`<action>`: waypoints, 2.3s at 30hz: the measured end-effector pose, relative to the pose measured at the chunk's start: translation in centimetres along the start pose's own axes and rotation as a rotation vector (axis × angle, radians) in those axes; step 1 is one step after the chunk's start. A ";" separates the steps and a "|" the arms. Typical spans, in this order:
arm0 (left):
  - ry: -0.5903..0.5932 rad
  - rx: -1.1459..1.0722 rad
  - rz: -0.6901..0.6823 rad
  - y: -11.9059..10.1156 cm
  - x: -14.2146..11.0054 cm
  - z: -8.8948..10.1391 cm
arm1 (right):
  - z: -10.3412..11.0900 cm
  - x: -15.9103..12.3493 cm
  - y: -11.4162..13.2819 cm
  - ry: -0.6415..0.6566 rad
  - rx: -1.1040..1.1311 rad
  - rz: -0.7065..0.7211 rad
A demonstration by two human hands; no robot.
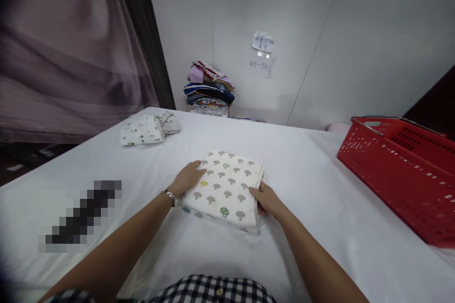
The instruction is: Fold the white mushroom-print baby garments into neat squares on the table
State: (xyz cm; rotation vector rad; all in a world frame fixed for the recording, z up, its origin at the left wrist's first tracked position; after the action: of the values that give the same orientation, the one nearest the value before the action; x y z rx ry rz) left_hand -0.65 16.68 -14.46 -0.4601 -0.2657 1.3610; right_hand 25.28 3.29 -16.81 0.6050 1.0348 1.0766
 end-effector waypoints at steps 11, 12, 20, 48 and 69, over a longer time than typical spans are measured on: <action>-0.074 0.202 -0.385 -5.4 -5.0 -0.5 | 3.2 -2.9 6.7 -0.462 -0.507 0.460; -0.044 0.211 -0.413 -5.4 -5.4 -1.3 | 2.4 -2.9 7.7 -0.460 -0.512 0.547; -0.052 0.239 -0.435 -4.4 -6.0 -2.3 | -1.2 3.2 3.7 -0.294 -0.749 0.303; 0.082 0.134 -0.323 -6.1 -3.4 -1.7 | -7.2 -2.2 5.2 -0.228 -0.896 0.514; 0.018 0.167 -0.311 -5.6 1.6 -3.4 | -1.7 1.7 6.4 -0.368 -0.809 0.350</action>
State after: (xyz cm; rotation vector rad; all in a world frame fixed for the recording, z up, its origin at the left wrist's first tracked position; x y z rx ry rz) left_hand 6.07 16.93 -15.04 -0.2775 -0.1973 1.0641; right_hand 21.21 7.23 -12.92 0.2962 0.1224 1.4962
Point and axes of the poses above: each hand's wrist, its own x-axis towards the middle knuckle, its own z-axis out of the back of the hand, y = z × x, the point moved 8 cm from there along x, towards the middle knuckle, and after that the axes turned 2 degrees about z, right-handed, at the moved point
